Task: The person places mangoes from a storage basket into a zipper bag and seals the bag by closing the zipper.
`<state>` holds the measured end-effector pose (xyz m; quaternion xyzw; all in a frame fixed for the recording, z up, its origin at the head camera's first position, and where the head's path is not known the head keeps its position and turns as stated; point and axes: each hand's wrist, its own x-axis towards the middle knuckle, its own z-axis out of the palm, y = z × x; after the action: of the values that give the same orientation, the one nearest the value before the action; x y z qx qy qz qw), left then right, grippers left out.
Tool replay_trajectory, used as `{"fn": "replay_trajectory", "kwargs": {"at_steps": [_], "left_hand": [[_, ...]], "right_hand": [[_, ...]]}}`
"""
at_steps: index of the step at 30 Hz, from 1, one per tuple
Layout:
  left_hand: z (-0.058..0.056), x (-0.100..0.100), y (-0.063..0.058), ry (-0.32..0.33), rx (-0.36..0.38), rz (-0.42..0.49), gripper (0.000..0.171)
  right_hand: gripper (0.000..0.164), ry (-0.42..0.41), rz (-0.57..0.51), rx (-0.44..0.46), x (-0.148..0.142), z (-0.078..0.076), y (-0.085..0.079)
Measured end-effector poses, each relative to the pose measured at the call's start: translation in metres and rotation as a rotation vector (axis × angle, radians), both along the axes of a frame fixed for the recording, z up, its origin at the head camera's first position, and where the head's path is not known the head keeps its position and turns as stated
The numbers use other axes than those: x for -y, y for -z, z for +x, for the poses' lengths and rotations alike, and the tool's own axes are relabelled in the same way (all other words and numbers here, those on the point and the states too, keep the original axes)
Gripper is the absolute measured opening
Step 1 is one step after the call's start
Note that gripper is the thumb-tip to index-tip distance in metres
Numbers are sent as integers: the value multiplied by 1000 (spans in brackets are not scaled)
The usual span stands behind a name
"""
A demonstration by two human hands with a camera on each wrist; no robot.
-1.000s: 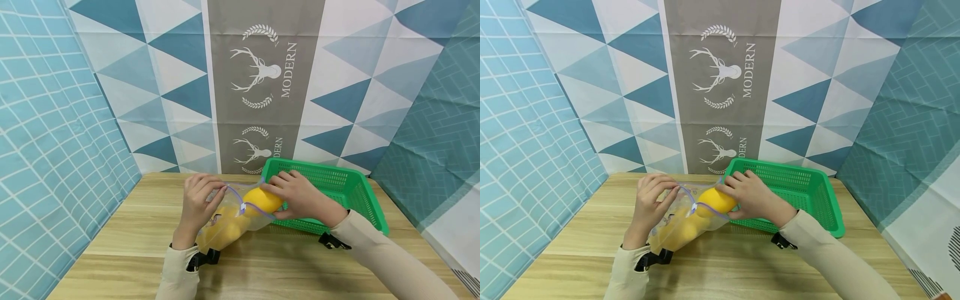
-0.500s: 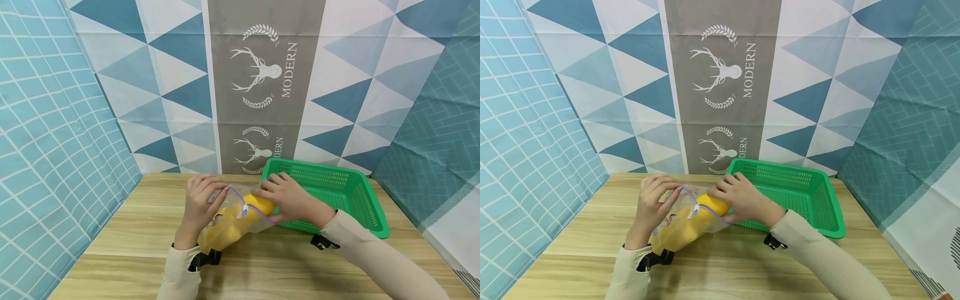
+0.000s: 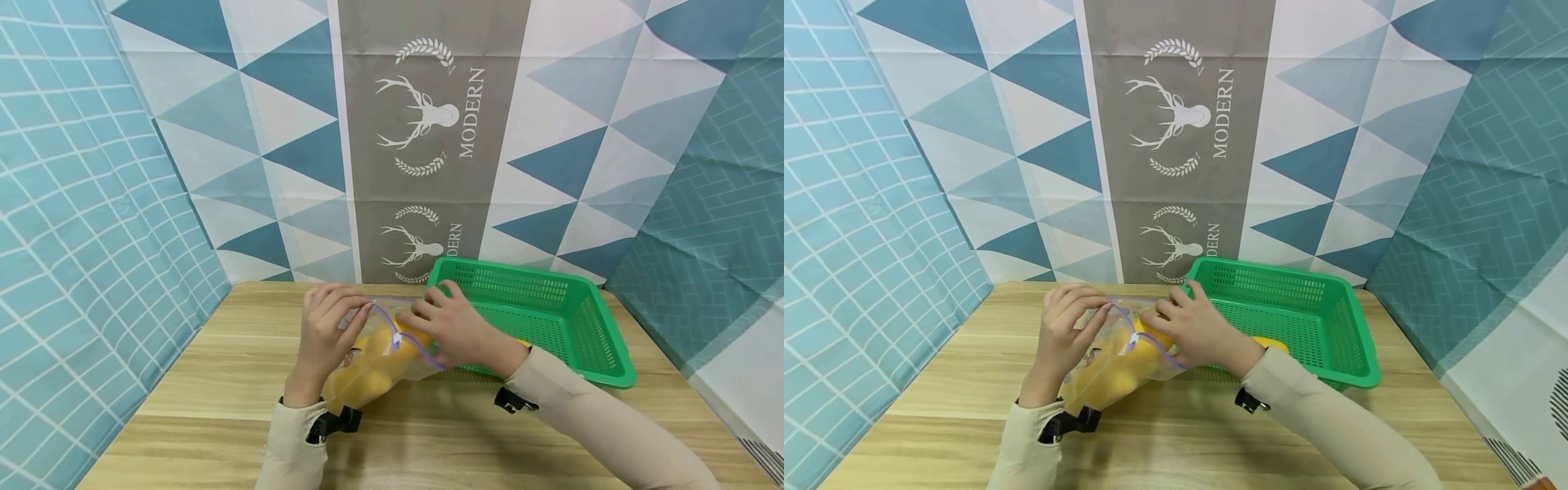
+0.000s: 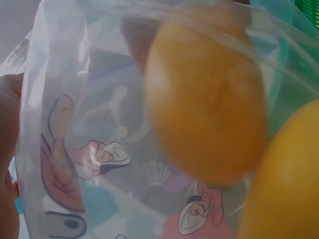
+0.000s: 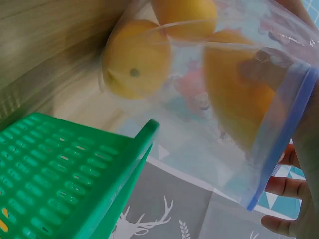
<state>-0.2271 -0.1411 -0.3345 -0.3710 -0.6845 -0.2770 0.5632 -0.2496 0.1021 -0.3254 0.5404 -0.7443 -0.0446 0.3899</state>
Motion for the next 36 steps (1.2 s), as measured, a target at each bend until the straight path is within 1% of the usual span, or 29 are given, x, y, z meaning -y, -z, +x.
{"fn": "replay_trajectory", "kwargs": {"at_steps": [3,6,13,23,28,32,36], "left_hand": [[0,1,0,-6,-4,2,26],[0,3,0,-12,-3,4,25],[1,3,0,-18,7,1,26],[1,3,1,-18,12,4,26],[0,3,0,-13,7,4,25],[0,3,0,-16,9,4,25],[0,4,0,-23,12,6,26]], "right_hand": [[32,-3,-19,1,3,0,1],[28,10,-25,6,4,1,2],[38,50,-9,22,1,1,2],[31,35,-11,69,-4,-1,5],[29,43,-3,102,-7,0,3],[33,20,-8,123,-10,2,1],[38,-9,-25,113,-15,3,1]]}}
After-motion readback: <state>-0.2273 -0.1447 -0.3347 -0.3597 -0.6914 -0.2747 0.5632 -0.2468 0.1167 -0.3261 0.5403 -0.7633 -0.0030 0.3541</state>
